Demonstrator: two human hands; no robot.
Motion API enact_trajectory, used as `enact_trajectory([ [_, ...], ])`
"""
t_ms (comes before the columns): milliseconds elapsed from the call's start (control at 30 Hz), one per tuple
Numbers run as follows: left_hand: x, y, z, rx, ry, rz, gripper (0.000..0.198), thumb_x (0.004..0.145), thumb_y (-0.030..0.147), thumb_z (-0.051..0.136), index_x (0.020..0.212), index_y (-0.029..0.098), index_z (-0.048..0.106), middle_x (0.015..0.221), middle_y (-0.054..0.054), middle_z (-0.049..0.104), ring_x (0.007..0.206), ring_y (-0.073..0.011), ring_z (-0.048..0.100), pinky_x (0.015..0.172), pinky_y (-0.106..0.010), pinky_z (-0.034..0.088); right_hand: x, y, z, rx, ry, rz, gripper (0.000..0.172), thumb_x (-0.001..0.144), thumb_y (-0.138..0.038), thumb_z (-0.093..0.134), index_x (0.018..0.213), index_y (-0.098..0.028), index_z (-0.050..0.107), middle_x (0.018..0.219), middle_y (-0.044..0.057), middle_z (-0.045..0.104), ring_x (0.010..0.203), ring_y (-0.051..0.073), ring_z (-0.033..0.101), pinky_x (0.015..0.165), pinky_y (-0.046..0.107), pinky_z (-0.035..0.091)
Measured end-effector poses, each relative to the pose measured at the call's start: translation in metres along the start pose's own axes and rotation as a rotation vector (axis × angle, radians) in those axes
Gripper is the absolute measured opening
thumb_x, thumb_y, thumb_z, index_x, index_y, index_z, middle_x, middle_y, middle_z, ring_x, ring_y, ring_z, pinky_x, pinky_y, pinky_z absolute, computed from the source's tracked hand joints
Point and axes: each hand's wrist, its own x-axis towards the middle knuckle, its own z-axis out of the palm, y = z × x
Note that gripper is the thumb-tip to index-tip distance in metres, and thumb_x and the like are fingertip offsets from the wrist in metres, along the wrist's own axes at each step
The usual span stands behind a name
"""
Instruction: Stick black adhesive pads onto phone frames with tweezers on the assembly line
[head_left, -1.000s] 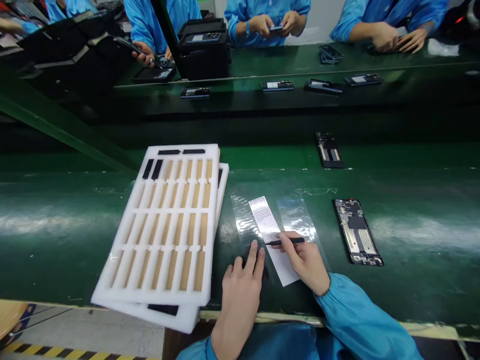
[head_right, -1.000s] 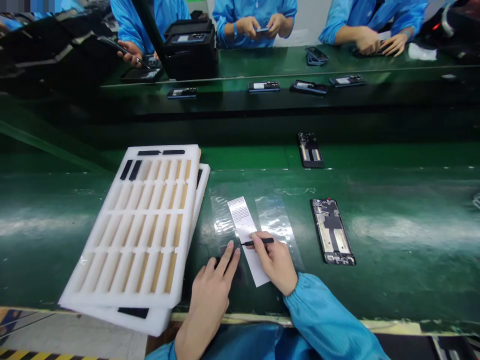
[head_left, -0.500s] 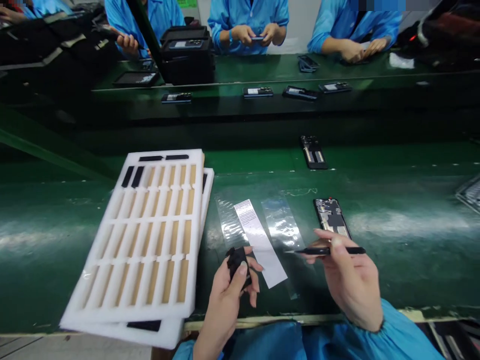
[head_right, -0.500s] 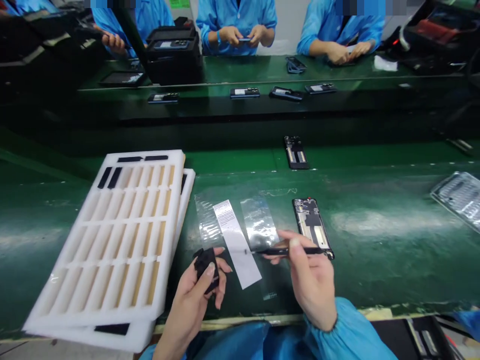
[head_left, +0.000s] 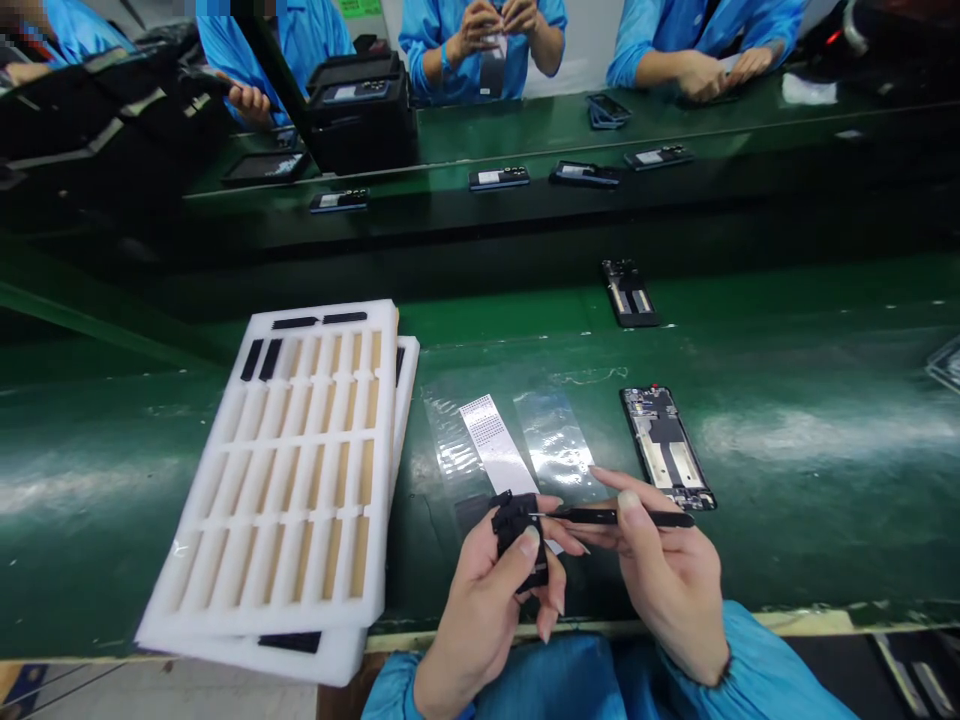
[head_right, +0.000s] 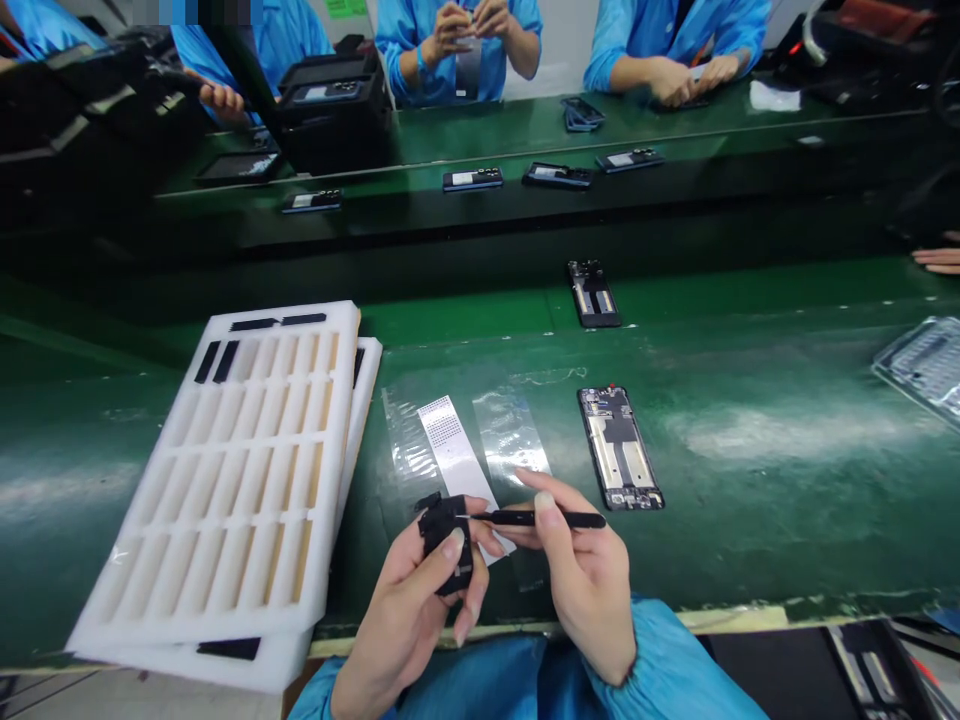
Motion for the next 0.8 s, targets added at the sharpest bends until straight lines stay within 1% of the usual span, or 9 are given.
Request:
enact_trajectory([
  [233, 0.001, 0.000, 0.003, 0.015, 0.009, -0.013, 0.032, 0.097, 0.032, 0.059, 0.122, 0.013, 0.061, 0.092, -0.009, 0.065, 0.056, -0.0081, 0.054, 0.041, -0.015, 0.041, 0.001, -0.004, 0.001, -0.061, 0.019, -0.074, 0.033, 0.094, -0.046, 0.062, 0.118, -0.025, 0.072, 0.098, 0.011, 0.079, 0.078, 0.030, 0.078, 0.067, 0.039, 0.067],
  [400, 0.006, 0.001, 0.005, 0.002, 0.003, -0.035, 0.029, 0.097, 0.030, 0.058, 0.121, 0.013, 0.062, 0.094, -0.010, 0.067, 0.056, -0.0083, 0.055, 0.041, -0.015, 0.041, 0.004, -0.003, -0.002, -0.094, 0.026, -0.063, 0.034, 0.095, -0.046, 0.061, 0.119, -0.025, 0.072, 0.101, 0.011, 0.078, 0.082, 0.029, 0.078, 0.075, 0.041, 0.067],
  [533, 0.010, 0.002, 0.005, 0.007, 0.006, -0.034, 0.028, 0.098, 0.030, 0.057, 0.120, 0.014, 0.063, 0.090, -0.008, 0.067, 0.056, -0.0087, 0.056, 0.040, -0.014, 0.041, 0.007, -0.006, -0.002, -0.168, 0.044, -0.073, 0.037, 0.095, -0.048, 0.060, 0.119, -0.023, 0.073, 0.102, 0.011, 0.078, 0.079, 0.028, 0.078, 0.075, 0.038, 0.067],
  [633, 0.014, 0.001, 0.005, 0.011, 0.036, -0.031, 0.029, 0.096, 0.031, 0.060, 0.120, 0.014, 0.064, 0.091, -0.008, 0.068, 0.056, -0.0084, 0.055, 0.040, -0.014, 0.041, 0.010, -0.010, -0.002, -0.276, 0.053, -0.175, 0.032, 0.097, -0.043, 0.059, 0.119, -0.025, 0.075, 0.110, 0.009, 0.077, 0.080, 0.024, 0.077, 0.075, 0.032, 0.067],
  [733, 0.020, -0.001, 0.007, 0.022, 0.112, -0.032, 0.029, 0.095, 0.034, 0.061, 0.114, 0.013, 0.065, 0.086, -0.007, 0.068, 0.052, -0.0074, 0.053, 0.039, -0.014, 0.038, 0.014, -0.009, -0.003, -0.448, 0.059, -0.303, 0.029, 0.099, -0.037, 0.056, 0.117, -0.026, 0.077, 0.122, 0.008, 0.073, 0.092, 0.025, 0.076, 0.080, 0.031, 0.066],
  [800, 0.025, -0.001, 0.009, 0.026, 0.167, -0.047, 0.029, 0.096, 0.037, 0.059, 0.110, 0.012, 0.065, 0.080, -0.006, 0.067, 0.048, -0.0073, 0.051, 0.038, -0.015, 0.035, 0.017, -0.007, -0.003, -0.551, 0.053, -0.375, 0.029, 0.099, -0.032, 0.054, 0.116, -0.025, 0.077, 0.124, 0.008, 0.072, 0.098, 0.025, 0.075, 0.084, 0.033, 0.065],
])
